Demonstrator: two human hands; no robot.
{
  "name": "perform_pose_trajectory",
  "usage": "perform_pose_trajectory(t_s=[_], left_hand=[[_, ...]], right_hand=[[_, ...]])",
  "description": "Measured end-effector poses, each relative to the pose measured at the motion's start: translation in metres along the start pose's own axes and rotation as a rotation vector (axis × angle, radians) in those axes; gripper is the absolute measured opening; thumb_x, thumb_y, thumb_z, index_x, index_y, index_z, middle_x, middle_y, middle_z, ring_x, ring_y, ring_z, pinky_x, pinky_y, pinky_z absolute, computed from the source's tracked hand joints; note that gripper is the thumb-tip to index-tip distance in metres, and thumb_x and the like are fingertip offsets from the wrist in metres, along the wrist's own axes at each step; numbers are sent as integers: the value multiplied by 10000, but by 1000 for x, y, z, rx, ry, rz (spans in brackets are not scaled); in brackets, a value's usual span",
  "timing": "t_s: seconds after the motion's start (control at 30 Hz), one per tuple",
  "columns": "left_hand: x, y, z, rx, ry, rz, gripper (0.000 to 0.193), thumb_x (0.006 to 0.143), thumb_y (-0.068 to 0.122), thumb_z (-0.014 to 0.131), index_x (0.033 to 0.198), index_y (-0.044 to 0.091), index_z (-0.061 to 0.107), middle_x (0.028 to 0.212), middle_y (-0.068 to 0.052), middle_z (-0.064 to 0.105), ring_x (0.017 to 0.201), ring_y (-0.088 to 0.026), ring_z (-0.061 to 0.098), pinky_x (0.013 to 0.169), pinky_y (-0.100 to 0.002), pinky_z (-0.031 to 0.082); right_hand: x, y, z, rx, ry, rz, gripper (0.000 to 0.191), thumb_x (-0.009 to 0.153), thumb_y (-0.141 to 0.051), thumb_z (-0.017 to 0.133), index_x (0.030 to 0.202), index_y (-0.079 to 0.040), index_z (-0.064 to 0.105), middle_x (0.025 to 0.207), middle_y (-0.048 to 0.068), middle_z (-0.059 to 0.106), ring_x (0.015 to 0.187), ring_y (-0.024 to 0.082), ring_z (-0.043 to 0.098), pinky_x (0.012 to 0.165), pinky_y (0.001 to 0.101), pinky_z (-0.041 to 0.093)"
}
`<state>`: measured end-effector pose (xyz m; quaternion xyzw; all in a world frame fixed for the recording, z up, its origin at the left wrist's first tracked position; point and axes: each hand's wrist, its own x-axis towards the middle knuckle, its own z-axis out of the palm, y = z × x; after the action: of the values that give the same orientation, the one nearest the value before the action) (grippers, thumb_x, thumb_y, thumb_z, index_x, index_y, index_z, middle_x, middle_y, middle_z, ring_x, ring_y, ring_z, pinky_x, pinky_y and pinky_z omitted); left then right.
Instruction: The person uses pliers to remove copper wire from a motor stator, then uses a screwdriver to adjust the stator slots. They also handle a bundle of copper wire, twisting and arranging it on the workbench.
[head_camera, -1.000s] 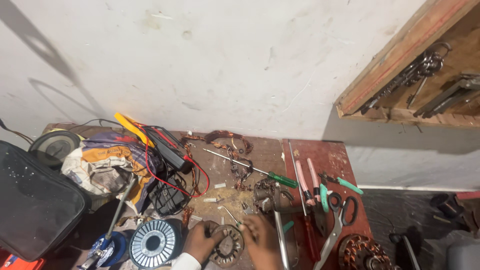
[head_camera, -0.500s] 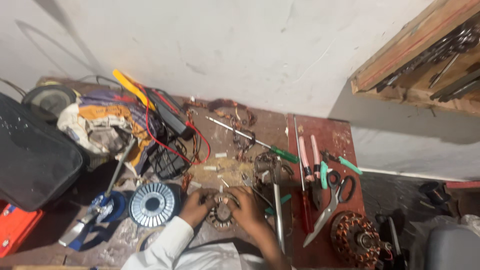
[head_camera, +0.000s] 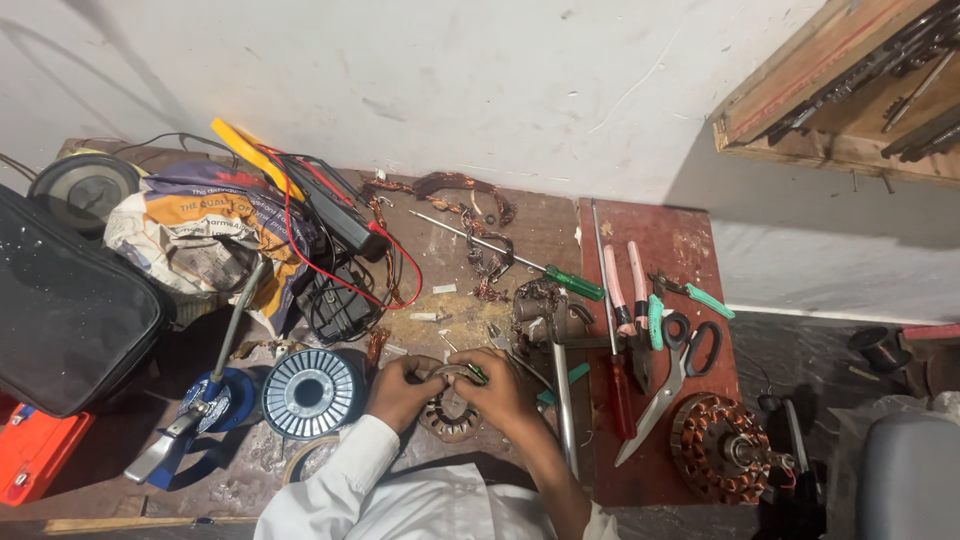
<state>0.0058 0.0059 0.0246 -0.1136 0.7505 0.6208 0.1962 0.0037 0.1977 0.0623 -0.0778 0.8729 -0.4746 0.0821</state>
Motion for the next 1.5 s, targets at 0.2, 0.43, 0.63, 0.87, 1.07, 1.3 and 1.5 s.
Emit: perform_pose_trajectory(t_s=[0.2,0.43,0.63,0.87,1.07,1.3,1.5], left_hand=[[5,-7,0,-24,-24,28,323,755,156,793,1028,-17,780,813,-66,764,719,-119,682,665,-279,552],[10,-19,-4,-58,-56,26,320,799,135,749,1076,-24,759,931,-101,777,824,-152,718,755,-290,568],[14,-25,-6,-79,-84,76,321,811,130,701,1085,-26,762,990,-109,790,892,-160,726,821,-293,562],[10,-18,-4,-96,-71,58,328,777,131,788,1060,-31,750,950,-97,778,829,-140,706,760,-280,564],[5,-12,-5,-75,-60,60,356,758,151,804,1060,-33,758,866,-81,762,755,-123,691,685,-264,559],[6,-6,-5,-90,-50,23,324,737,128,792,1020,-28,766,840,-74,759,718,-117,690,654,-267,560],[-1,10,-4,175,51,-1,361,674,246,830,926,-8,783,757,-85,758,676,-130,692,659,-290,551]], right_hand=[[2,12,6,156,-32,111,340,796,-172,752,1103,-26,760,1055,119,774,999,200,735,900,327,556],[4,3,4,139,-35,151,376,765,-204,770,1099,-31,760,1070,112,778,1021,196,730,924,317,543],[5,-17,-4,-97,-41,222,392,744,-227,798,1089,-44,764,1072,126,758,1025,226,720,922,334,540],[-1,-9,-12,121,-114,6,365,836,-165,780,1162,-8,737,1147,148,744,1107,259,688,970,358,501],[-2,2,-9,228,-130,-18,347,883,-128,745,1198,16,720,1143,140,738,1109,226,685,986,340,506],[-3,-1,-9,248,-150,17,344,897,-123,717,1219,-1,711,1157,124,732,1130,220,675,996,338,496],[-5,-10,-11,127,-120,14,339,883,-120,736,1212,-40,728,1139,115,733,1122,236,652,1001,351,473]])
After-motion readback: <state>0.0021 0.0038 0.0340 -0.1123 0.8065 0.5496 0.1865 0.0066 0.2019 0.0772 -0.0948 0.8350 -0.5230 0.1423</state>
